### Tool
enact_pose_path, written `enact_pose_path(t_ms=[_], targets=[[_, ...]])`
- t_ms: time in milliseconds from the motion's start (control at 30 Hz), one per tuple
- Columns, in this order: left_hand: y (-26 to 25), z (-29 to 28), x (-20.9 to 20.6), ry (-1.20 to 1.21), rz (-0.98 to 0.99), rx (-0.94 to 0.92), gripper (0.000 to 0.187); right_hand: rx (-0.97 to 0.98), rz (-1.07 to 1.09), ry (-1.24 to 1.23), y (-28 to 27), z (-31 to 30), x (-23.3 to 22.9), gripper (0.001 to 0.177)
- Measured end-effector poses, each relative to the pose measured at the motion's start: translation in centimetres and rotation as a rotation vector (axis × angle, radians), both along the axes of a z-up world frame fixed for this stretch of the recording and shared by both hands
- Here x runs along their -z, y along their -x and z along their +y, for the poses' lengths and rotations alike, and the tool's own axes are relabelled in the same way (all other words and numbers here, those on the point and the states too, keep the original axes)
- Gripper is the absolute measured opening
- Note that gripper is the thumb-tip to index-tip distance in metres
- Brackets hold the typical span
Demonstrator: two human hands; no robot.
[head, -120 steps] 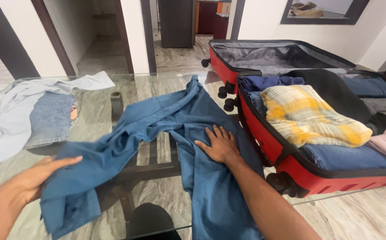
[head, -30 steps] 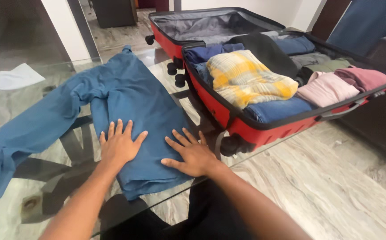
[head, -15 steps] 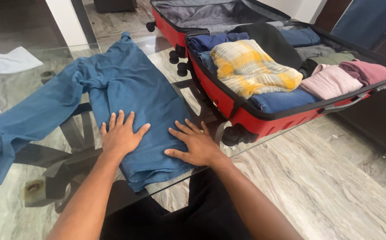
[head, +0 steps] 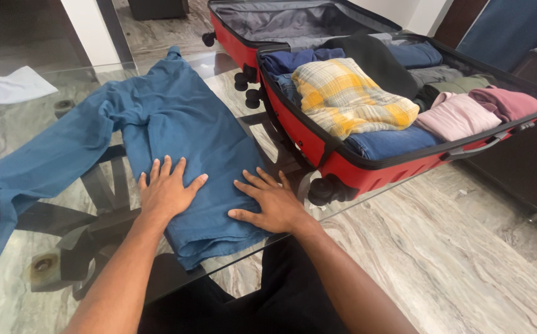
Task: The person folds a maroon t-shirt and a blue shirt on a glass table and places them into a red suitcase.
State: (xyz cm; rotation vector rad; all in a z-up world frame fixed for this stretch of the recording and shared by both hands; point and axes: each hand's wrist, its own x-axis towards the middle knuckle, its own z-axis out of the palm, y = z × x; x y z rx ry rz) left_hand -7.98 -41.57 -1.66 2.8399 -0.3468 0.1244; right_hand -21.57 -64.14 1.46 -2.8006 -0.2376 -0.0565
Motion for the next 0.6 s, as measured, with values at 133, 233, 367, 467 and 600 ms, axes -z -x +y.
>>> enact_pose_path(t_ms=[133, 233, 367, 467, 600], targets=[[-0.08, -0.07, 0.11, 0.001, 0.000, -0.003, 0.086, 0.001, 0.003, 0.005, -0.02, -0.06, -0.03, 0.094], [-0.12, -0.03, 0.12, 0.001, 0.001, -0.003, 0.086, 0.001, 0.003, 0.004, 0.00, -0.04, 0.00, 0.094], [-0.09, -0.05, 0.11, 0.004, -0.002, -0.002, 0.086, -0.003, 0.000, 0.006, -0.06, -0.15, 0.07, 0.094], [0.03, -0.08, -0.02, 0.003, -0.001, -0.005, 0.086, -0.005, -0.005, -0.003, -0.08, -0.15, 0.18, 0.094], [0.33, 0.03, -0.24, 0.002, -0.007, 0.005, 0.085, 0.004, 0.012, 0.003, -0.16, 0.01, 0.05, 0.094]])
